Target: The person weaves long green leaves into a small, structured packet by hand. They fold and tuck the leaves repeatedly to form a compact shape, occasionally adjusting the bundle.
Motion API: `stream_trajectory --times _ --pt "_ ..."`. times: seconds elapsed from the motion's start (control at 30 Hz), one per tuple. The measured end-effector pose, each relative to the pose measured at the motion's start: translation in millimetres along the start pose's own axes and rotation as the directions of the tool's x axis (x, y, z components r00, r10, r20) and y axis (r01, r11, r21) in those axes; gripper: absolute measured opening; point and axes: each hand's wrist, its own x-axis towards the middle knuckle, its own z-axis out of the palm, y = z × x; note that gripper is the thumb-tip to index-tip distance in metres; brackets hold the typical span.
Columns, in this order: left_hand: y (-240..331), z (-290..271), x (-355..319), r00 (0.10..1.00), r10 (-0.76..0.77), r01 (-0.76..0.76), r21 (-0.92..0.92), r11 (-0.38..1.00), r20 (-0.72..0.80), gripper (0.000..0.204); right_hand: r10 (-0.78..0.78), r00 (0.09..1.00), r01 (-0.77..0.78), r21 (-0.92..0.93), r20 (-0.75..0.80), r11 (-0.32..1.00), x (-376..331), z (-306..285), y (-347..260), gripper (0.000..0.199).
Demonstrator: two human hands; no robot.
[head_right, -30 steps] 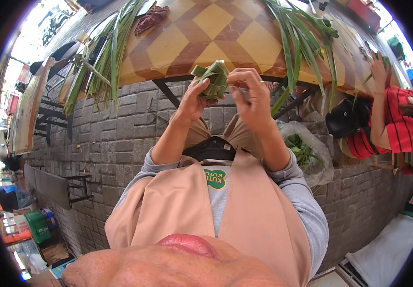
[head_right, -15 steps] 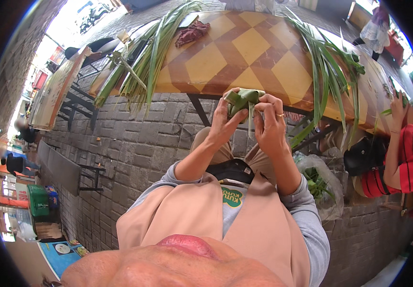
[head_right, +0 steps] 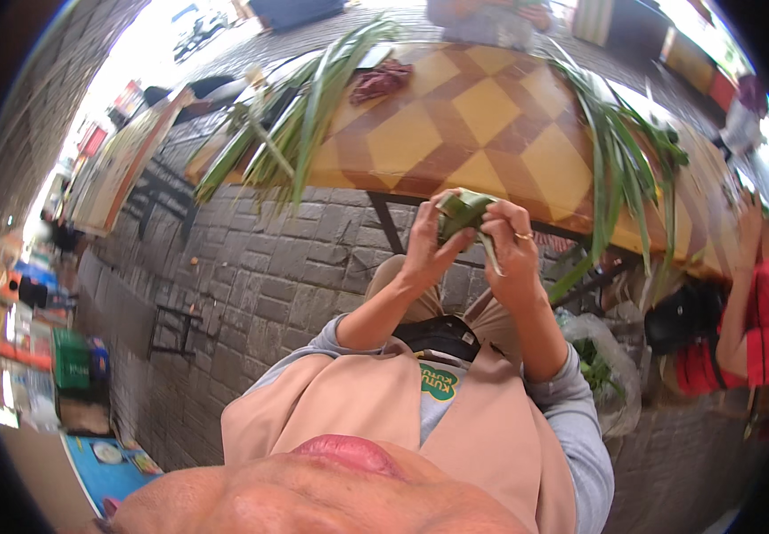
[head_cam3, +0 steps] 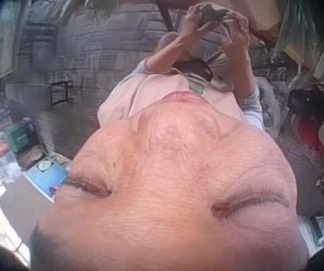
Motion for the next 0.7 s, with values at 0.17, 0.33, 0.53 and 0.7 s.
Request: stream_trajectory --times 0.17,0.33,0.53,0.7 --pt "-7 -2 -9 0.994 0.083 -0.078 0.063 0.995 -0.068 0.065 0.013 0.999 -0.008 -0.132 0.04 0.991 1 3 -8 0.015" --pt "-8 -20 -29 0.996 -0.014 0.024 0.109 0.994 -0.089 0.066 0.16 0.974 -0.16 -0.01 0.16 0.987 -8 24 -19 0.016" --pt "-9 -57 -51 0.993 -0.037 0.055 0.162 0.985 -0.111 0.066 0.147 0.928 -0.188 0.089 0.342 0.978 -5 44 -34 0.013" --pt "-33 -84 -67 0.997 -0.066 0.067 -0.02 0.998 0.046 0.074 0.195 0.896 -0.356 0.382 0.399 0.853 -5 49 -44 0.019"
